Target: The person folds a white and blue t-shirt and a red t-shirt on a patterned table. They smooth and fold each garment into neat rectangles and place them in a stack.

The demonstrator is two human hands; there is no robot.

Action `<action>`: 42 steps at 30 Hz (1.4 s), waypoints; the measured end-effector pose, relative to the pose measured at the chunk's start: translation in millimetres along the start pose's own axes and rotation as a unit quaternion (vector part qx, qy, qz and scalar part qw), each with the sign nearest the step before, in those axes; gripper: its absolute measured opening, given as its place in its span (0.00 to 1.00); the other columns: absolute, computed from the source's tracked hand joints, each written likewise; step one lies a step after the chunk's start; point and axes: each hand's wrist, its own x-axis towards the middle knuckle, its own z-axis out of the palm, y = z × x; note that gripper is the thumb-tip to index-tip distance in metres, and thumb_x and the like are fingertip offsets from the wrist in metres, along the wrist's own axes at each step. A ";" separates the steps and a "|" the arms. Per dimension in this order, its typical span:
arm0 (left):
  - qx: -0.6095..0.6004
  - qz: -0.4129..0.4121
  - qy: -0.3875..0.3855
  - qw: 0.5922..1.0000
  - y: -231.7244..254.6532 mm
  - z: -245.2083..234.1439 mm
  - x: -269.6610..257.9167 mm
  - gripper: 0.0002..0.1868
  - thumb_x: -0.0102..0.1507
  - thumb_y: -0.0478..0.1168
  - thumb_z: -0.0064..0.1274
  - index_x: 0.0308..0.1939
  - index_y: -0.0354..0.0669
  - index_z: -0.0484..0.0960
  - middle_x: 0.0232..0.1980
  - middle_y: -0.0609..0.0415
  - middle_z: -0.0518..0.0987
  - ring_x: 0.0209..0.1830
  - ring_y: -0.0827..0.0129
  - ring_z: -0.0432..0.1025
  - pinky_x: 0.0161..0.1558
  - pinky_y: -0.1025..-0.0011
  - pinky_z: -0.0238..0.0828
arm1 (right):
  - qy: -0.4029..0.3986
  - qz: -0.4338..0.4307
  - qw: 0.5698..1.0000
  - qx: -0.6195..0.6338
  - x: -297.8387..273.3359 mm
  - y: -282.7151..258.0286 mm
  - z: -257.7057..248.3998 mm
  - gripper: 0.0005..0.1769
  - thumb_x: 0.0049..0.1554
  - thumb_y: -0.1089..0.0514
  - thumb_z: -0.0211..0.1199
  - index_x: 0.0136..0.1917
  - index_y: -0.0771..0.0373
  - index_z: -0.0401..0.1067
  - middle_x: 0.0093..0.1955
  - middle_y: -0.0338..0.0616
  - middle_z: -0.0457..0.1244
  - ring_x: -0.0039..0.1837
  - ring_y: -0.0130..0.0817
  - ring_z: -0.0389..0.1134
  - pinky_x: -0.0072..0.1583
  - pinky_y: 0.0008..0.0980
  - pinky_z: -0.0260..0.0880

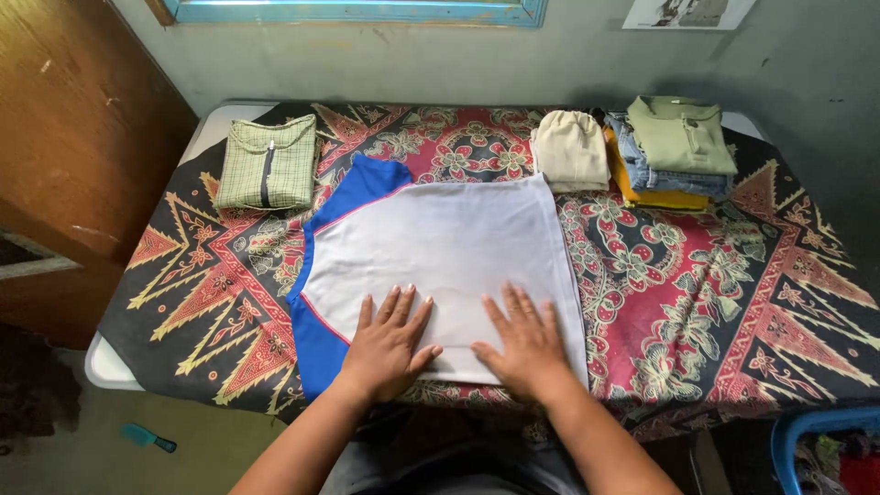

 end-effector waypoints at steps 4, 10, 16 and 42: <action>-0.011 -0.004 -0.006 1.000 0.8 -2.4 -1.1 0.41 0.68 0.71 0.29 0.80 0.58 0.54 0.82 0.45 0.51 0.83 0.49 0.42 0.76 0.38 0.28 | 0.021 0.033 0.999 -0.016 -19.1 35.7 3.7 0.46 0.59 0.21 0.42 0.82 0.44 0.49 0.86 0.53 0.39 0.85 0.51 0.38 0.76 0.71 0.31; -0.023 -0.003 0.000 1.000 -3.7 1.9 0.4 0.41 0.68 0.72 0.30 0.80 0.57 0.55 0.83 0.45 0.51 0.83 0.50 0.42 0.76 0.39 0.26 | 0.023 0.035 0.998 -0.046 -30.0 73.9 9.8 0.47 0.60 0.19 0.37 0.83 0.42 0.46 0.86 0.49 0.39 0.86 0.49 0.36 0.78 0.66 0.30; -0.248 0.006 0.079 0.965 -39.0 17.8 -3.9 0.35 0.71 0.62 0.33 0.77 0.51 0.62 0.80 0.46 0.58 0.81 0.53 0.50 0.78 0.51 0.34 | 0.031 0.032 0.998 -0.037 -30.1 75.4 13.2 0.46 0.60 0.20 0.37 0.83 0.42 0.46 0.86 0.48 0.39 0.86 0.49 0.37 0.78 0.66 0.31; -0.143 0.107 0.182 0.967 -144.4 54.0 -132.8 0.35 0.50 0.29 0.54 0.62 0.54 0.81 0.72 0.55 0.74 0.75 0.56 0.64 0.73 0.54 0.58 | 0.267 -0.167 0.932 0.178 -105.8 112.1 49.5 0.25 0.48 0.60 0.70 0.61 0.53 0.79 0.72 0.49 0.64 0.75 0.49 0.63 0.78 0.52 0.54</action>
